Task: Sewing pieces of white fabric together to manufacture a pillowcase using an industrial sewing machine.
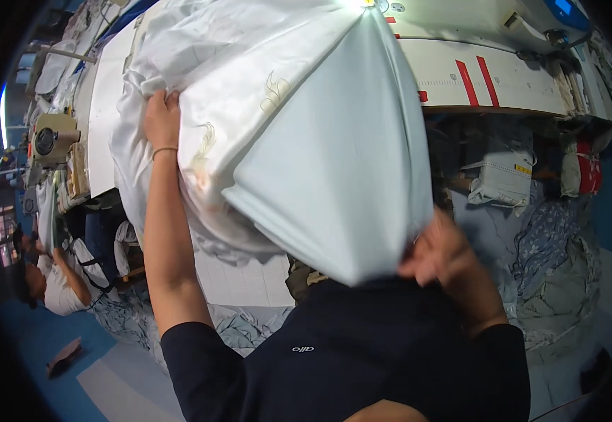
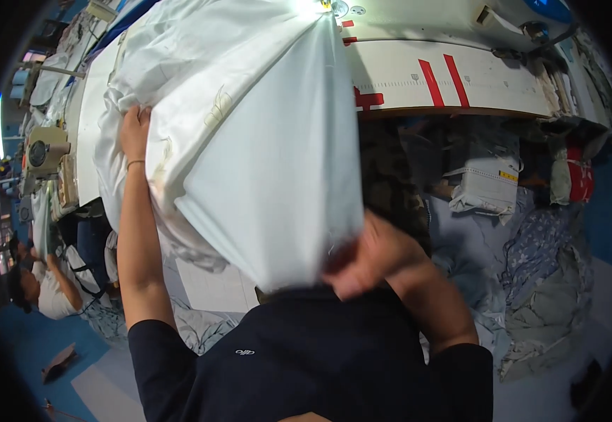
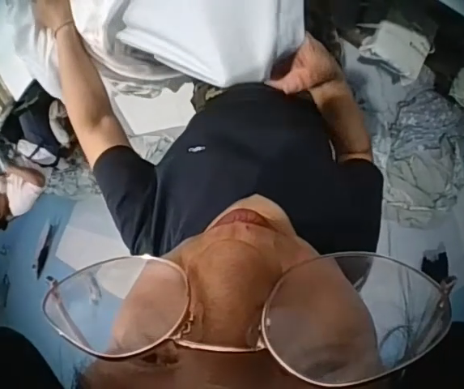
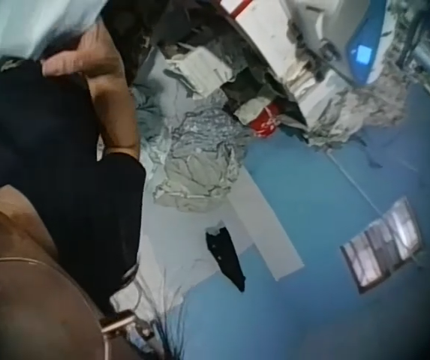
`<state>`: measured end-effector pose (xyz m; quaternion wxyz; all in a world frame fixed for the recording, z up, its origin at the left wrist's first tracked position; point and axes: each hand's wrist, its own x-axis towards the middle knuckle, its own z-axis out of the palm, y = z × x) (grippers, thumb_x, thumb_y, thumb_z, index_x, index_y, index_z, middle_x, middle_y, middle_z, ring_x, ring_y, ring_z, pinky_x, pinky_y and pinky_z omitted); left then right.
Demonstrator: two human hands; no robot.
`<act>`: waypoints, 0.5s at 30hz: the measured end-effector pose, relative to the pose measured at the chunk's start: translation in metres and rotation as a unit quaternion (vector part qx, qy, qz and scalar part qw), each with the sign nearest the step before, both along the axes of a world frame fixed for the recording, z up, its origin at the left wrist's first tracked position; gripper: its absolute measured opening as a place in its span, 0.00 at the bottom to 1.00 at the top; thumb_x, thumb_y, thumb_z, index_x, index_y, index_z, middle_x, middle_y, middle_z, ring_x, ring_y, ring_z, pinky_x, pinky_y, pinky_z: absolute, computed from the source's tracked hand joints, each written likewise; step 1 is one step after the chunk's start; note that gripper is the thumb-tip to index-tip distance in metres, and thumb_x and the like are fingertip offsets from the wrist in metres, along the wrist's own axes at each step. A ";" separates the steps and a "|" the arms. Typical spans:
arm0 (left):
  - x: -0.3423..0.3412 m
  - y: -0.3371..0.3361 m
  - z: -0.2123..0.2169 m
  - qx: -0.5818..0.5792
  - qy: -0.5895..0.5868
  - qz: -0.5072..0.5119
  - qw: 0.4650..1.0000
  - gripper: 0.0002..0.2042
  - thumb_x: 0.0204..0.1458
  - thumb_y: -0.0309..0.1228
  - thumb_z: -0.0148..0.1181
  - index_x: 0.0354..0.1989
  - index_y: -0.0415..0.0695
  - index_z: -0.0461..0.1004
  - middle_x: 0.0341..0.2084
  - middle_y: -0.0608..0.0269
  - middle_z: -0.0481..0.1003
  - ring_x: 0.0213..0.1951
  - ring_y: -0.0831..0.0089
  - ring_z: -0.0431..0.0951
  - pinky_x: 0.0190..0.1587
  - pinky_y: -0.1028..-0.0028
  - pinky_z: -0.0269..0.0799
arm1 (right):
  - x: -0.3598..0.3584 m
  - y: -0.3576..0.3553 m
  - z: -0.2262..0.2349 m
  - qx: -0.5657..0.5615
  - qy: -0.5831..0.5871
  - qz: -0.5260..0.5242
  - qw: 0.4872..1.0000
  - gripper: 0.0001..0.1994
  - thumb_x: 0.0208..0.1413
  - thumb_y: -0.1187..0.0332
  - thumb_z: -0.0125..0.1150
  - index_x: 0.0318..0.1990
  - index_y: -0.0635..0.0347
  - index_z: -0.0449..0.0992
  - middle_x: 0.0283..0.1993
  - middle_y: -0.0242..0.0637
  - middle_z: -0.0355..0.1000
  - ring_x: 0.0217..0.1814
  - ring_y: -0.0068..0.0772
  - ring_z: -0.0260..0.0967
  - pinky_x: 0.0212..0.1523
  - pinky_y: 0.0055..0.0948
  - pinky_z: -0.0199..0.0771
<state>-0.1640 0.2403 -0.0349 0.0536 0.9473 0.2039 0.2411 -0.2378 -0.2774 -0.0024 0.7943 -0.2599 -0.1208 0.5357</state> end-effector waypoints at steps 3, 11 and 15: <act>0.031 0.021 0.005 0.004 0.040 0.037 0.998 0.16 0.59 0.43 0.57 0.46 0.44 0.76 0.43 0.47 0.78 0.47 0.44 0.76 0.48 0.55 0.71 | -0.019 -0.036 -0.020 -0.188 -0.167 0.113 0.961 0.37 0.50 0.70 0.73 0.66 0.71 0.63 0.59 0.50 0.72 0.63 0.40 0.69 0.58 0.33 0.72; 0.068 0.043 0.003 -0.026 0.047 0.012 0.998 0.16 0.58 0.44 0.59 0.44 0.43 0.77 0.39 0.46 0.79 0.45 0.44 0.77 0.46 0.56 0.71 | 0.031 -0.039 -0.072 -0.424 -0.170 -0.207 0.865 0.25 0.63 0.68 0.63 0.65 0.61 0.63 0.58 0.37 0.70 0.42 0.19 0.72 0.33 0.18 0.69; 0.050 0.060 0.009 -0.076 -0.004 -0.040 0.996 0.16 0.56 0.42 0.63 0.42 0.40 0.77 0.32 0.52 0.79 0.38 0.55 0.79 0.43 0.63 0.71 | 0.094 -0.002 -0.109 -0.473 -0.251 -0.376 0.756 0.26 0.59 0.67 0.68 0.62 0.63 0.66 0.54 0.36 0.72 0.35 0.18 0.68 0.36 0.21 0.68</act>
